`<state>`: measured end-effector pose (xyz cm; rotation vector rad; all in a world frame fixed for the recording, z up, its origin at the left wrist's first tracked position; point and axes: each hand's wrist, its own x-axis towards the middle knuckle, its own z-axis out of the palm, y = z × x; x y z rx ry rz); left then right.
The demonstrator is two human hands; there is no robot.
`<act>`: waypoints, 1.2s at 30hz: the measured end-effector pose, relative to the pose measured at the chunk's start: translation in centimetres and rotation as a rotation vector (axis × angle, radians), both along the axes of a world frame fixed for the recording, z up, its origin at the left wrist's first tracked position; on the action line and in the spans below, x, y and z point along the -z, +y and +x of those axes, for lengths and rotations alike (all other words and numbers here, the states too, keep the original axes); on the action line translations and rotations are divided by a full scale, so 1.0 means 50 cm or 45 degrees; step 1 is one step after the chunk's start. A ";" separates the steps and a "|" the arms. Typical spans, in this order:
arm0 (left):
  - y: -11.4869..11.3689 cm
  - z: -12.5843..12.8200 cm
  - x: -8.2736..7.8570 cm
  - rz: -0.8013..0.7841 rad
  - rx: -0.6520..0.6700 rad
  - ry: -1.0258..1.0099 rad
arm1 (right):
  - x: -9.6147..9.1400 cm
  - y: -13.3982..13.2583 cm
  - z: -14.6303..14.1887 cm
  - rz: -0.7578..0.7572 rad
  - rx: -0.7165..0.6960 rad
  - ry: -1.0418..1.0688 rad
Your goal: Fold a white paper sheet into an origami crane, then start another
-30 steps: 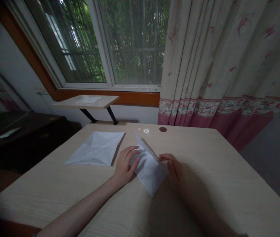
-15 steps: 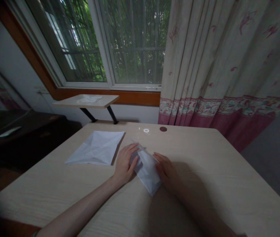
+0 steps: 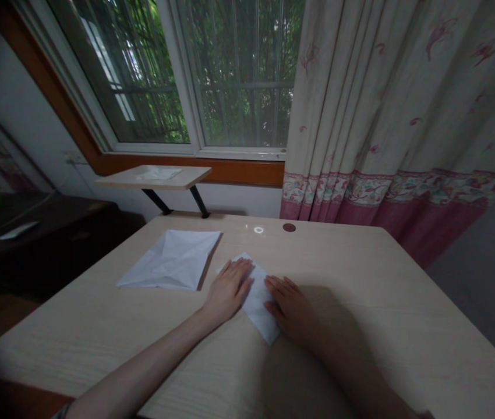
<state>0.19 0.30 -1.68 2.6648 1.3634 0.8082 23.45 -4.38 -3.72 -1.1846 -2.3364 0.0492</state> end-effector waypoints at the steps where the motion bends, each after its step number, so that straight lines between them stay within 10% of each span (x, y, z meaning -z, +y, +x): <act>1: 0.000 0.000 0.003 -0.012 0.014 0.034 | 0.001 0.000 0.001 0.012 0.000 -0.029; 36: -0.023 0.009 -0.027 -0.055 0.167 0.116 | 0.054 0.015 0.028 0.111 0.157 -0.143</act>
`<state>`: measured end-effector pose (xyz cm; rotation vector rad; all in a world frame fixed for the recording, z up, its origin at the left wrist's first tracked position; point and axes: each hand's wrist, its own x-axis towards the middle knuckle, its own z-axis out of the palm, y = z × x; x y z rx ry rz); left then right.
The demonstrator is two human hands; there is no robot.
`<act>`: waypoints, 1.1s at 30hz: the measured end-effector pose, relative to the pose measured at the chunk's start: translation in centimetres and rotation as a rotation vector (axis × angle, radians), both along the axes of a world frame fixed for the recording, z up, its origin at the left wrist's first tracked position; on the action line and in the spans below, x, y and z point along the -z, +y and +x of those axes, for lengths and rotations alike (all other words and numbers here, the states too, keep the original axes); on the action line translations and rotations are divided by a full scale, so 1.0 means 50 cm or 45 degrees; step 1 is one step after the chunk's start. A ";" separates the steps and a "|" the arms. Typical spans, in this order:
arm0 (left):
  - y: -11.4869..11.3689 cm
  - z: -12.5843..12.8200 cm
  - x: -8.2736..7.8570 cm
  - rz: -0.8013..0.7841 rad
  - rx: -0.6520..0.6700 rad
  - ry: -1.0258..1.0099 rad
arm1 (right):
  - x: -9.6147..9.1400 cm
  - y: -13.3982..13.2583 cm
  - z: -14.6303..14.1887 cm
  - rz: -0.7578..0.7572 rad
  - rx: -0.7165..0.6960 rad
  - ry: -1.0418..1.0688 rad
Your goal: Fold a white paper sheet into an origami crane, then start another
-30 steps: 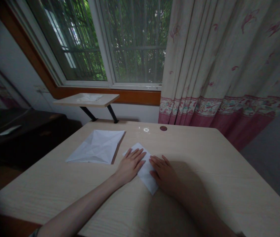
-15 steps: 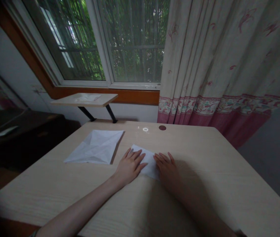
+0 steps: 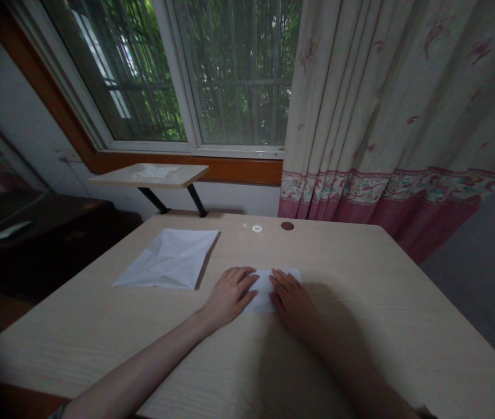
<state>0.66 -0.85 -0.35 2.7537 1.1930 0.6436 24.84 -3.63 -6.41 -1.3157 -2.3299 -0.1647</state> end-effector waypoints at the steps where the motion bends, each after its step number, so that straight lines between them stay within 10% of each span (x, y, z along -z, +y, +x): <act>1: 0.002 -0.001 0.004 -0.017 0.025 0.004 | -0.004 -0.001 -0.003 -0.006 0.002 -0.005; 33: -0.006 -0.001 0.034 -0.021 -0.143 0.215 | -0.033 -0.024 -0.035 -0.051 0.403 -0.195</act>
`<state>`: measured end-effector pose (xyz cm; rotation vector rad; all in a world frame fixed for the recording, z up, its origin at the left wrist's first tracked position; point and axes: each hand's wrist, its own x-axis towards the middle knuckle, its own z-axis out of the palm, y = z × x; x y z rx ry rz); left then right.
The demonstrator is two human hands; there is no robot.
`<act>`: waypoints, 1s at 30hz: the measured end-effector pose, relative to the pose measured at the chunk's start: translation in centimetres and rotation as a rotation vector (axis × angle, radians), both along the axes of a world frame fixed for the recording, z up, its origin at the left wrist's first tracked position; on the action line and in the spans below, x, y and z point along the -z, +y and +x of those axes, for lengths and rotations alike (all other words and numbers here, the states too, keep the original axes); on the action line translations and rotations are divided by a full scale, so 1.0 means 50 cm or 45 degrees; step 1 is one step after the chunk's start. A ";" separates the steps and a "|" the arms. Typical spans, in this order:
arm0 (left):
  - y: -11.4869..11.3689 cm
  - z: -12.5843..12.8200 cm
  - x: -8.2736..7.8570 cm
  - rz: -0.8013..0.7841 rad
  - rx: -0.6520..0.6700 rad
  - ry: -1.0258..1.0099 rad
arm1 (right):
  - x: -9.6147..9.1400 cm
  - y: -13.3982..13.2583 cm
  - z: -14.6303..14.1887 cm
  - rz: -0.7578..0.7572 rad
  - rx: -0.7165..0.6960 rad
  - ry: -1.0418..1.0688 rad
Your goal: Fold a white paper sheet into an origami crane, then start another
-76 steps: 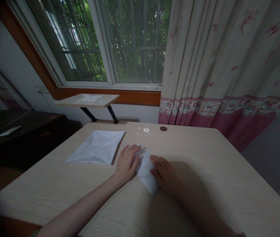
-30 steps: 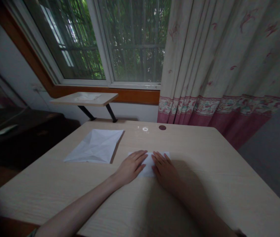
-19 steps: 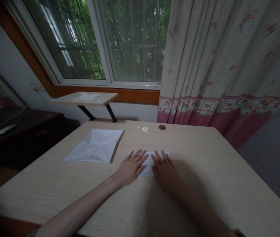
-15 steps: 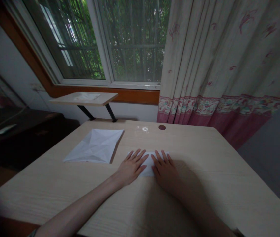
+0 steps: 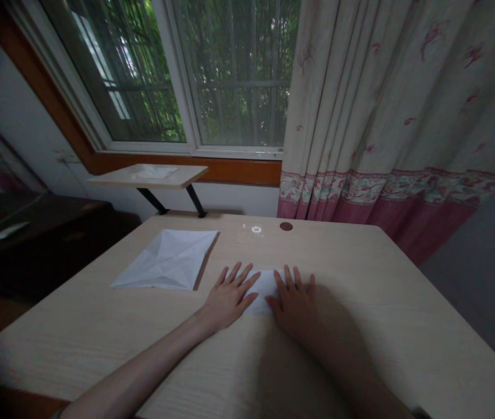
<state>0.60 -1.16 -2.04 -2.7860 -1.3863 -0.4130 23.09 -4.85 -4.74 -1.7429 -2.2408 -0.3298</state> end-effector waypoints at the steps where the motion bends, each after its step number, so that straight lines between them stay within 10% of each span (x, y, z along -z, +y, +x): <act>1: 0.000 0.000 0.000 -0.001 0.001 -0.001 | 0.000 0.000 0.000 -0.002 0.005 -0.002; 30: 0.006 -0.014 -0.054 0.140 0.563 -0.247 | 0.016 0.016 0.018 0.036 -0.035 -0.068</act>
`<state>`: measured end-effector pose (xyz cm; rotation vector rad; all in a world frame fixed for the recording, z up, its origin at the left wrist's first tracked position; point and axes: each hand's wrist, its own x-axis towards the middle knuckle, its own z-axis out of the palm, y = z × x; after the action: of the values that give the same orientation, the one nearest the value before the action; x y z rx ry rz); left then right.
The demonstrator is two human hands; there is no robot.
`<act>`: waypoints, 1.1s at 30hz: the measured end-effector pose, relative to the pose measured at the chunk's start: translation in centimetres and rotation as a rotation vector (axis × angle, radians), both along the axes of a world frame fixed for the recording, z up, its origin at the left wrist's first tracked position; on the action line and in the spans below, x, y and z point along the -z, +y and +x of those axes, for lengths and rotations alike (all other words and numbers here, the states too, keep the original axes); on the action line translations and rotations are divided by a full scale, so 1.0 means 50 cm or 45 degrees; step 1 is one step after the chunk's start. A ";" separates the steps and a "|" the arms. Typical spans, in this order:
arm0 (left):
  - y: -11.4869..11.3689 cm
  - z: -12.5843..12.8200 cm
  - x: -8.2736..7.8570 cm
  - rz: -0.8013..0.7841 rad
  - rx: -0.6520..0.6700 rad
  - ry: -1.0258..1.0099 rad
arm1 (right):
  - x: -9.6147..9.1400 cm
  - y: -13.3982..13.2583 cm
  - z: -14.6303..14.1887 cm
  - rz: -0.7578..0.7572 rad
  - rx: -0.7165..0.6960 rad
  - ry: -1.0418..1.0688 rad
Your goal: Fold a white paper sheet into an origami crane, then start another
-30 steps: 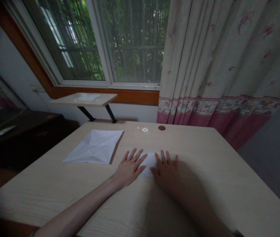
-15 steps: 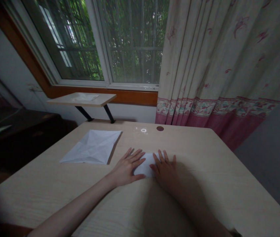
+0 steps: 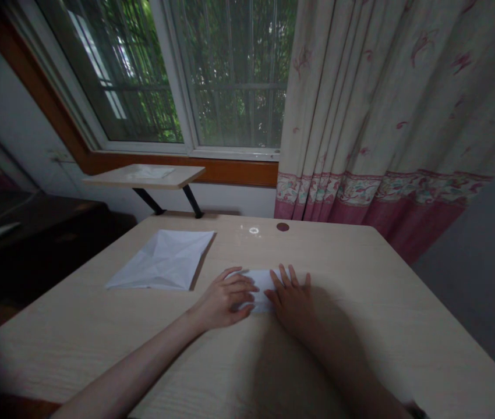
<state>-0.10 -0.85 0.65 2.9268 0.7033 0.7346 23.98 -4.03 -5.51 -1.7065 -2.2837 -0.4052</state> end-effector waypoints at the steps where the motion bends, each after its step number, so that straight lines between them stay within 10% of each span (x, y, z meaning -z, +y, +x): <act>1: -0.001 0.000 -0.001 0.002 0.003 0.005 | 0.001 0.000 0.001 0.003 -0.003 0.000; 13: -0.002 -0.004 -0.007 0.082 -0.166 -0.211 | -0.028 -0.002 -0.002 -0.010 0.013 0.144; 33: -0.002 -0.010 -0.008 0.428 -0.241 -0.556 | -0.117 -0.032 -0.015 0.779 -0.363 0.324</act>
<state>-0.60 -0.93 1.07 2.8263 0.8848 1.5885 23.22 -5.64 0.34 -1.0509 -1.9077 -0.6898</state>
